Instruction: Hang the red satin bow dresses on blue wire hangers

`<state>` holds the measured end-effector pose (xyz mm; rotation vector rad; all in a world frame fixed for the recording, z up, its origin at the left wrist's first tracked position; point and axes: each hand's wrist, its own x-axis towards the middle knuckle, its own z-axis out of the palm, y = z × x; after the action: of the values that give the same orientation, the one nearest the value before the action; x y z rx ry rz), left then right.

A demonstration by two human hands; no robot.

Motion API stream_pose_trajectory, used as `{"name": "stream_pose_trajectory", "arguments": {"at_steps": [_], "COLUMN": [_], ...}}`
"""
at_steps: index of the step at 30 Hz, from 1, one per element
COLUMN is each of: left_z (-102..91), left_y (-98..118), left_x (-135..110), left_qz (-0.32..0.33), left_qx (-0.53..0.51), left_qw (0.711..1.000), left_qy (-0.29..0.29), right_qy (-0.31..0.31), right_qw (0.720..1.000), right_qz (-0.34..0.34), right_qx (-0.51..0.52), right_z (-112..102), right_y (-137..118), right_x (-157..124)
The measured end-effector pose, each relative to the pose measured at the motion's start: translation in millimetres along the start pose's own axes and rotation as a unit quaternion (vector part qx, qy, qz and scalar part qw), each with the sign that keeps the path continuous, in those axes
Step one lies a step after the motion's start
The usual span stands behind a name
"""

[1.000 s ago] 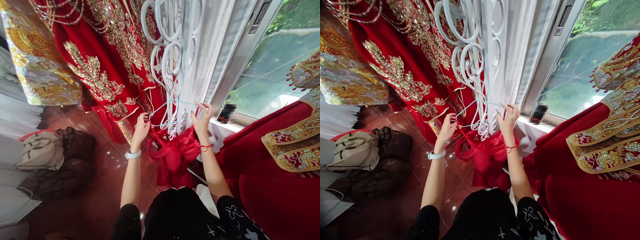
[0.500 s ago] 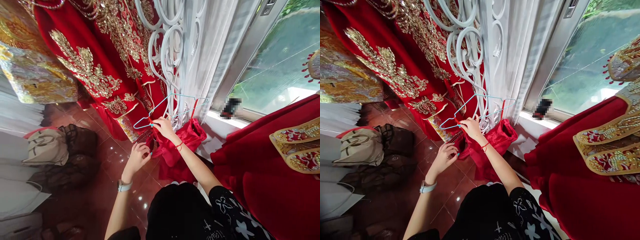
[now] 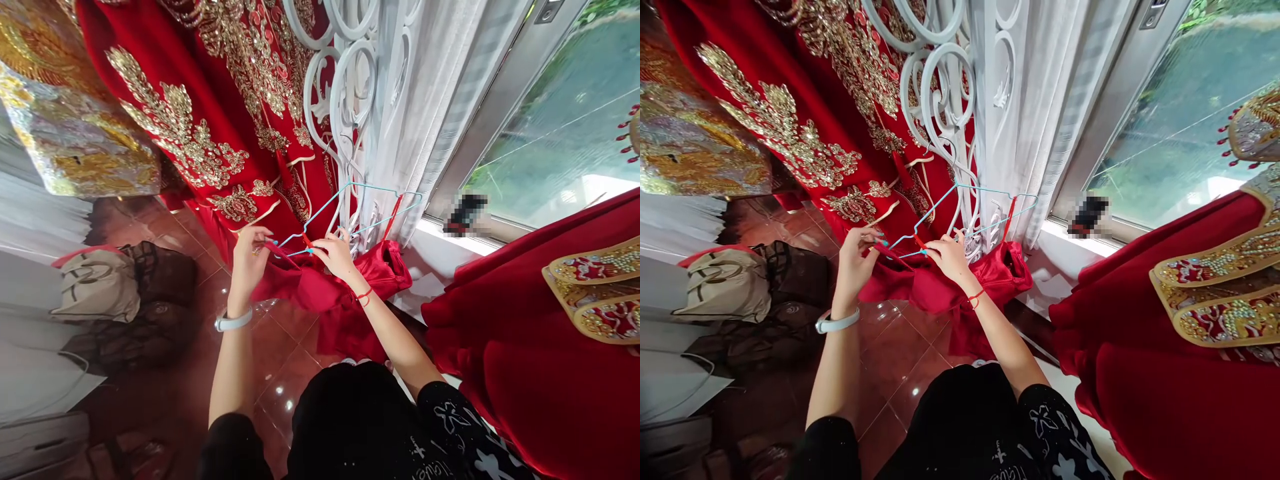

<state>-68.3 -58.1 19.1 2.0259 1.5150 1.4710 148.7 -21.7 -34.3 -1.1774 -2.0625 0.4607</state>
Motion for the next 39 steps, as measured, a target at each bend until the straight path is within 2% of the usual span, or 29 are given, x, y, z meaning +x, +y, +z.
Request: {"name": "stream_pose_trajectory", "arguments": {"at_steps": [3,6,8,12,17,20,24,28,32,39], "left_z": [12.2,29.2,39.4,50.8,49.1,45.8,45.1,46.8,43.0,36.9], "left_y": [16.8,32.3,37.6,39.1,38.2,34.6,28.4,22.6,12.2,0.2], "left_x": [24.4,37.2,38.2,31.7,27.7,27.5,29.6,32.0,33.0,32.0], "left_qz": [0.012,0.041,0.035,-0.025,-0.002,0.020,0.009,0.002,-0.034,-0.121], "left_qx": [0.006,0.021,0.012,-0.057,-0.032,-0.014,-0.054,-0.072,-0.083,-0.144], "left_qw": [0.999,0.998,0.999,0.998,0.999,0.996,0.985,0.981,0.980,0.953], "left_qy": [-0.045,-0.041,-0.028,0.001,-0.031,-0.086,-0.161,-0.178,-0.179,-0.236], "right_qy": [0.003,-0.002,-0.009,-0.011,-0.008,-0.011,-0.011,-0.017,-0.021,-0.082], "right_qw": [1.000,1.000,1.000,1.000,1.000,1.000,1.000,1.000,0.999,0.993], "right_qz": [-0.009,-0.008,0.002,0.011,0.005,0.009,0.012,0.018,0.023,-0.001], "right_qx": [0.003,0.008,0.006,-0.005,0.011,0.008,-0.007,-0.013,0.008,0.079], "right_z": [0.6,-0.6,-2.5,-5.2,-4.3,-4.5,-7.2,-9.1,-8.8,-16.8], "right_y": [-0.9,-0.3,0.7,2.8,2.6,1.0,0.7,3.8,6.5,10.1], "right_x": [-1.1,-1.0,-0.5,1.1,3.3,1.9,-0.6,1.3,4.8,4.0]}}
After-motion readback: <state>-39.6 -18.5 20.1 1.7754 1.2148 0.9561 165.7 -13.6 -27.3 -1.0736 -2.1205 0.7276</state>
